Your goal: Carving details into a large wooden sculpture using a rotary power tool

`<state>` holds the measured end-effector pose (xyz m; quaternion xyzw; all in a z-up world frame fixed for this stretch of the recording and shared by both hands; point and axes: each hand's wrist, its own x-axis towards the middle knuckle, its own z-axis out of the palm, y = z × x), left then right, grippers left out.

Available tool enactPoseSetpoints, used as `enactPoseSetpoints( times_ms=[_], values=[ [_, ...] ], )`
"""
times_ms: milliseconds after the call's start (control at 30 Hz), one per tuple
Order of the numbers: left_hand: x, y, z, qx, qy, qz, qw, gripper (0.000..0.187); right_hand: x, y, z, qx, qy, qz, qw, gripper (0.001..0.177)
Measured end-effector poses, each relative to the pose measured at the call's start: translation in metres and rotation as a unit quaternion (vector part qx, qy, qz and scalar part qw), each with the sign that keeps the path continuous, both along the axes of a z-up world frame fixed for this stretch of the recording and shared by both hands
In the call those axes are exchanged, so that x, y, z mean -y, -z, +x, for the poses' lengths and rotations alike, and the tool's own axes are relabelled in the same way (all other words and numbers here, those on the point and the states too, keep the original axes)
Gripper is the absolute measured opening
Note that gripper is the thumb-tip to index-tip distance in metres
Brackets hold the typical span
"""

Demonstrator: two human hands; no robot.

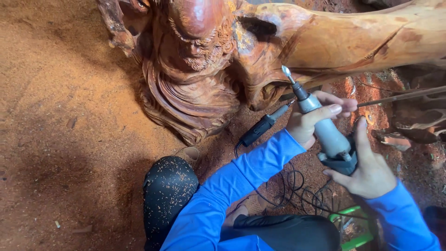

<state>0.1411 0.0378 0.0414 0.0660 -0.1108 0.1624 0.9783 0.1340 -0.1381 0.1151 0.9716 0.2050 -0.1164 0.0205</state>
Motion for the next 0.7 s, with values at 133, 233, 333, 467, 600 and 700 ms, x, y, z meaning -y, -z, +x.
enactPoseSetpoints(
  times_ms=[133, 233, 333, 467, 600, 700],
  values=[
    [0.005, 0.011, -0.007, -0.005, 0.062, -0.049, 0.997, 0.043, -0.013, 0.024, -0.023, -0.055, 0.011, 0.122, 0.991, 0.154],
    [0.018, 0.024, -0.004, -0.086, -0.029, 0.071, 0.993, 0.035, -0.020, 0.035, -0.035, -0.023, -0.012, 0.211, 0.977, 0.154],
    [0.024, 0.029, 0.002, -0.166, -0.075, 0.122, 0.976, 0.030, -0.006, 0.047, -0.023, 0.017, -0.047, 0.197, 0.979, 0.144],
    [0.030, 0.040, 0.019, -0.202, -0.078, 0.197, 0.956, 0.033, -0.002, 0.058, 0.002, 0.068, -0.125, 0.244, 0.959, 0.126],
    [0.000, 0.041, 0.010, -0.205, -0.121, 0.297, 0.925, 0.022, -0.008, 0.091, 0.004, 0.070, -0.101, 0.303, 0.945, 0.126],
    [-0.022, 0.056, 0.014, -0.215, -0.110, 0.378, 0.894, 0.033, -0.038, 0.126, -0.009, 0.044, -0.093, 0.428, 0.898, 0.122]
  ],
)
